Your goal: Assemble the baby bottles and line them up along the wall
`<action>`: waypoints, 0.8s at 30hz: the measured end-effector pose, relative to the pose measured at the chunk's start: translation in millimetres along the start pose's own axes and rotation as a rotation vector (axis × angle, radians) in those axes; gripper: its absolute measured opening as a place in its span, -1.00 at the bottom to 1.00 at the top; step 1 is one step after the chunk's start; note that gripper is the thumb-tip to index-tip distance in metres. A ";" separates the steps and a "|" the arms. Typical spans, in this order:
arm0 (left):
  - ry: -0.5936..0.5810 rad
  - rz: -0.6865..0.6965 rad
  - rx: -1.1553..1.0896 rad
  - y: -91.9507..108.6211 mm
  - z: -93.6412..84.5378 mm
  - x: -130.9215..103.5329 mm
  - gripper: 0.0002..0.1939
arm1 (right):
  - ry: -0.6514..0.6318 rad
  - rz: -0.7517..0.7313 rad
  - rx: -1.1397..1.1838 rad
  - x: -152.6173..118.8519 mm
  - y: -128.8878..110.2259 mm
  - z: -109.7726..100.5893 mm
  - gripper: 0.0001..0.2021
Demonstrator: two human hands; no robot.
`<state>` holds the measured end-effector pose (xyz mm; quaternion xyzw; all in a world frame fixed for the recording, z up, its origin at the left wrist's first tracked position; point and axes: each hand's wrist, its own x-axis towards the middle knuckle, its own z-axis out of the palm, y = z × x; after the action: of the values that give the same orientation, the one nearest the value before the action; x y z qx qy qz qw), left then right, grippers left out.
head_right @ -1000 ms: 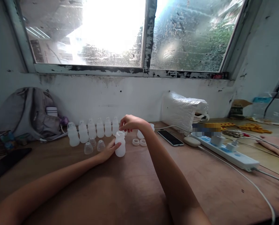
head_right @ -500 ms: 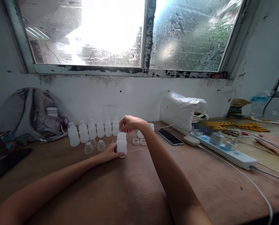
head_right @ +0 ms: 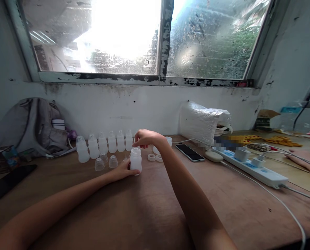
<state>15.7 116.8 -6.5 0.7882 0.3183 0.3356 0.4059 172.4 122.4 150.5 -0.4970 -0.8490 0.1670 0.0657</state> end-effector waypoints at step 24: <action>0.185 0.118 0.118 14.8 -4.0 -10.7 -0.60 | 0.047 0.073 0.062 -3.6 6.0 -7.2 -0.66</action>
<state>9.7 103.3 5.0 0.7938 0.3265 0.4108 0.3074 181.1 123.6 155.3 -0.5292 -0.8229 0.1840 0.0949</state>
